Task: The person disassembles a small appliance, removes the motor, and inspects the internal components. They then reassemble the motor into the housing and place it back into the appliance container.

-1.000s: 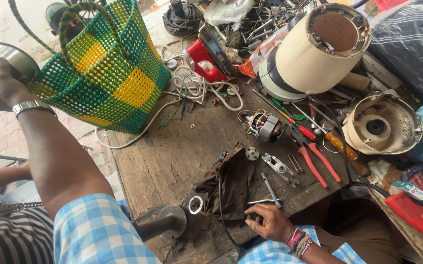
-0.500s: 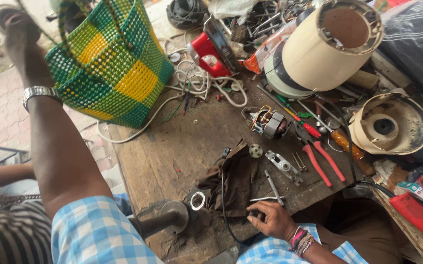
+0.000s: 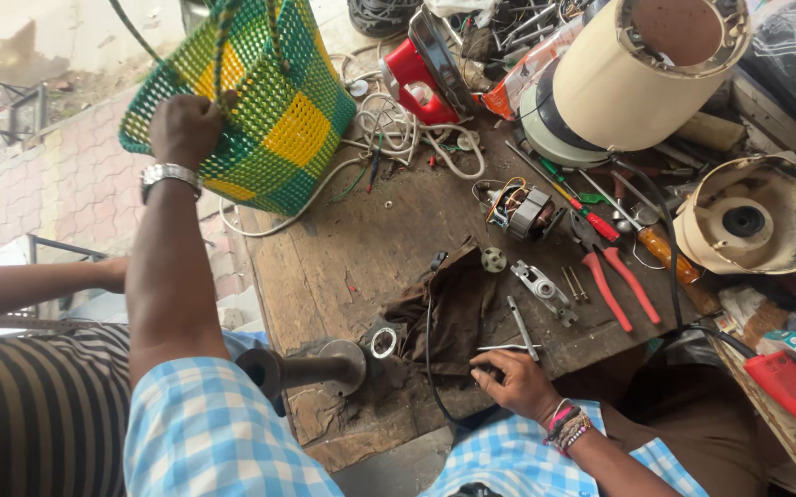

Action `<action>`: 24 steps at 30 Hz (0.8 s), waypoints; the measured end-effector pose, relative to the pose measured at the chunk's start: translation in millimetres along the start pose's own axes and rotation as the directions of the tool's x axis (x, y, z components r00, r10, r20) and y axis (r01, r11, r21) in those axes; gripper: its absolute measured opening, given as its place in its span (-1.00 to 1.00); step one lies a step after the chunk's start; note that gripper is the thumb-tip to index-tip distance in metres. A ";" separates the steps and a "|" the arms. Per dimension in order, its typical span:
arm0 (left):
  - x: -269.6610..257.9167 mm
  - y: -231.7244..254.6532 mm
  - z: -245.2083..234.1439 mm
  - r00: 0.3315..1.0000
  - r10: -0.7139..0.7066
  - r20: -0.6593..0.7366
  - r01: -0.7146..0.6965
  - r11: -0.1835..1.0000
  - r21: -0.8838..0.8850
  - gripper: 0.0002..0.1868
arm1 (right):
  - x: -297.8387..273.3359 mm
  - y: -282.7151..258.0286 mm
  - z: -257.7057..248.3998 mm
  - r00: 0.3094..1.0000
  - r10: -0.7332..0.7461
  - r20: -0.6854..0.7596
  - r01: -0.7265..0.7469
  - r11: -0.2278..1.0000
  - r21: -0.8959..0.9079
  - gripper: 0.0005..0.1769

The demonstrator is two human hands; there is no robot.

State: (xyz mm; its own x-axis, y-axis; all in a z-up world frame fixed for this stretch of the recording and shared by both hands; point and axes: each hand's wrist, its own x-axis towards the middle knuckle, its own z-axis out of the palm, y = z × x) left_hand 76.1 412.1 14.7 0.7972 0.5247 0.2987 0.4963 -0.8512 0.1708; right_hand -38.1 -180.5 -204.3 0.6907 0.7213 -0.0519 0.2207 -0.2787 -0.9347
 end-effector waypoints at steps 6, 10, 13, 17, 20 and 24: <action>-13.3 25.3 -0.7 0.979 -0.004 -0.203 0.001 1.000 -0.014 -0.41 | -2.1 7.0 0.8 0.963 -0.258 -0.070 0.257 0.966 -0.026 -0.78; -52.4 43.7 7.0 0.940 0.273 -0.203 -0.310 0.934 -0.177 -0.45 | -0.9 -2.8 -6.0 1.000 -0.004 0.028 0.002 0.997 0.074 -0.76; -134.5 79.6 15.1 0.864 0.486 -0.132 -0.503 0.820 -0.274 -0.46 | 0.7 -11.5 -9.7 0.982 0.150 0.116 -0.165 0.976 0.140 -0.74; -201.0 110.8 -34.4 0.688 0.707 -0.163 -0.724 0.652 -0.226 -0.56 | -0.9 -13.9 -10.9 0.988 0.112 0.104 -0.128 0.978 0.162 -0.74; -195.9 122.2 -68.4 0.732 0.628 0.266 -0.543 0.772 -0.329 -0.75 | 0.6 -14.7 -13.1 0.984 0.132 0.122 -0.151 0.975 0.166 -0.73; -168.1 106.3 -77.9 0.787 0.601 -0.142 -0.617 0.754 -0.224 -0.61 | -1.0 -13.8 -13.6 0.986 0.124 0.108 -0.140 0.977 0.158 -0.72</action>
State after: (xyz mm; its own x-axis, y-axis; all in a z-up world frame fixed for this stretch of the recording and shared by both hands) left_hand -31.9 232.4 55.8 0.8765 -0.1005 0.4708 -0.1944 -0.9686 0.1552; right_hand -32.4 -186.0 -186.5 0.6344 0.7452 -0.2054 0.0099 -0.2735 -0.9618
